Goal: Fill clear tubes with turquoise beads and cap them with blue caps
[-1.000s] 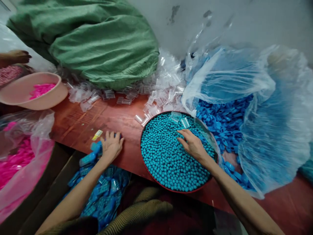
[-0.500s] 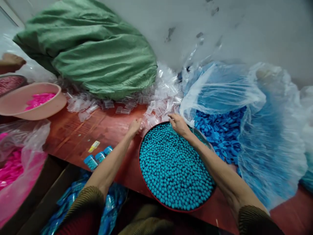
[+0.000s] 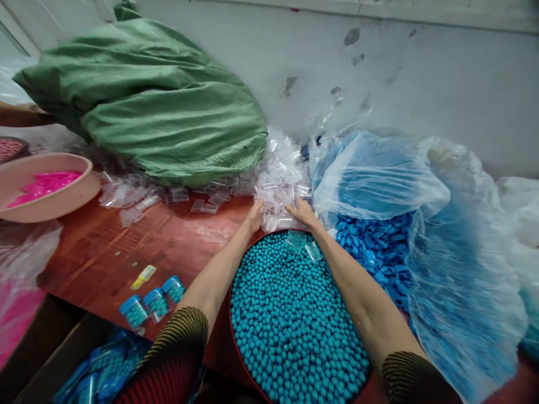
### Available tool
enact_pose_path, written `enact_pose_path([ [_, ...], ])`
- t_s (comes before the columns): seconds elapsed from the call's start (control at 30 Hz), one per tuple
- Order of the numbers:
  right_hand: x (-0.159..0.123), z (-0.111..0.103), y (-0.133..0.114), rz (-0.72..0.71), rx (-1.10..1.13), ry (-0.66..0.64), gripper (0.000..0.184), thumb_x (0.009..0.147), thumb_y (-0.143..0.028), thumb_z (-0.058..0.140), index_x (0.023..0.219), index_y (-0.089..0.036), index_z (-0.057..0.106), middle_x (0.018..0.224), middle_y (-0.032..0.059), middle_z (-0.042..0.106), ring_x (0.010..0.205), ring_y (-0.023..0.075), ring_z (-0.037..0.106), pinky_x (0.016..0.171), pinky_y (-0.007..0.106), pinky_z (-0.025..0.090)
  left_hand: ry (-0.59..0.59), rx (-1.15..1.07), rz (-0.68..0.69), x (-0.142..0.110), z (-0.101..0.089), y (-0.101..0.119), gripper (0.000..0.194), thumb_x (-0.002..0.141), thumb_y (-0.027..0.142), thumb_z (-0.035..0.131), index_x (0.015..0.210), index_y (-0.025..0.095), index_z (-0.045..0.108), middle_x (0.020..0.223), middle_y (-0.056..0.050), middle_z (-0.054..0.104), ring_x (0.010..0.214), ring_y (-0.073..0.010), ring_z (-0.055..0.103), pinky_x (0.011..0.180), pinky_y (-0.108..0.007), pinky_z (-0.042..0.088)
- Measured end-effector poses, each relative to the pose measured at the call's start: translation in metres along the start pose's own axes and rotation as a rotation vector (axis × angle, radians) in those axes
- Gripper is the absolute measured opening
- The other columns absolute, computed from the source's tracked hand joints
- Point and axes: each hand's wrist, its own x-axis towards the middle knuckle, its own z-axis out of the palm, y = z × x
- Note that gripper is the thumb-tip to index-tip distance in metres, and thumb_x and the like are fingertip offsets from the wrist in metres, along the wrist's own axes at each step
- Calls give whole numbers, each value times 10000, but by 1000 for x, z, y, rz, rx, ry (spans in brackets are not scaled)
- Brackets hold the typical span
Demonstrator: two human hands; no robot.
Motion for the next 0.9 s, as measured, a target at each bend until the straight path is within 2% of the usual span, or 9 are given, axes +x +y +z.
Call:
enact_pose_path([
  [0.1,-5,0,-6,-4,23,-5,516,813,-378,551,1231,-75,529,1219,204,583,1128,304,541,962,418,396,-29,-86,22,0,13,4,424,837,483,510,1004,107,612,786,-84,694,736,-189,653,742,-312,514],
  [0.17,-10,-3,-9,-43,56,-25,430,825,-314,525,1193,-95,569,1229,169,594,1129,272,545,982,387,388,-45,-13,112,-3,19,7,404,846,442,514,1063,113,601,851,-82,702,780,-185,656,771,-312,511],
  [0.27,-21,-7,-10,-94,103,-54,390,826,-204,464,1191,-124,574,1213,111,619,1080,213,570,961,329,409,-44,309,289,-10,27,11,380,880,378,474,1144,126,580,970,-75,697,868,-179,646,832,-320,495],
  [0.4,-43,-11,-4,-212,233,-17,375,811,-118,363,1071,-143,632,1054,79,684,953,200,603,881,333,455,-69,583,377,-29,35,10,361,756,307,659,1073,134,638,1049,-62,684,1015,-219,604,941,-331,442],
  [0.5,-62,-16,4,-299,327,66,327,820,-152,382,998,-153,656,977,74,693,925,204,607,870,350,463,-138,944,542,-47,34,4,456,790,350,620,1206,169,573,1135,-60,658,1049,-224,597,950,-342,442],
  [0.63,-92,-28,15,-297,392,208,340,864,-198,378,1102,-148,616,1061,103,659,893,192,627,835,347,481,-186,1375,697,-64,28,-6,515,823,416,580,1269,163,524,1236,-103,604,1123,-258,554,993,-388,402],
  [0.7,-112,-35,17,-304,329,224,330,885,-205,372,1106,-165,615,1039,97,658,901,195,625,829,345,481,-188,1502,711,-67,25,-9,515,828,440,569,1252,149,539,1217,-122,609,1123,-279,545,997,-413,389],
  [0.77,-132,-38,15,-353,186,188,306,894,-212,400,1109,-176,615,1037,98,653,967,213,600,856,354,465,-157,1527,703,-68,25,-11,535,842,441,545,1275,129,513,1223,-142,599,1136,-285,537,1000,-423,384],
  [0.9,-161,-29,-4,-476,-206,-21,370,844,-282,559,1195,-164,572,1142,144,608,1001,276,542,817,381,447,-74,1433,653,-66,28,-14,681,810,382,587,1375,79,357,1351,-191,485,1176,-291,512,1011,-437,380],
])
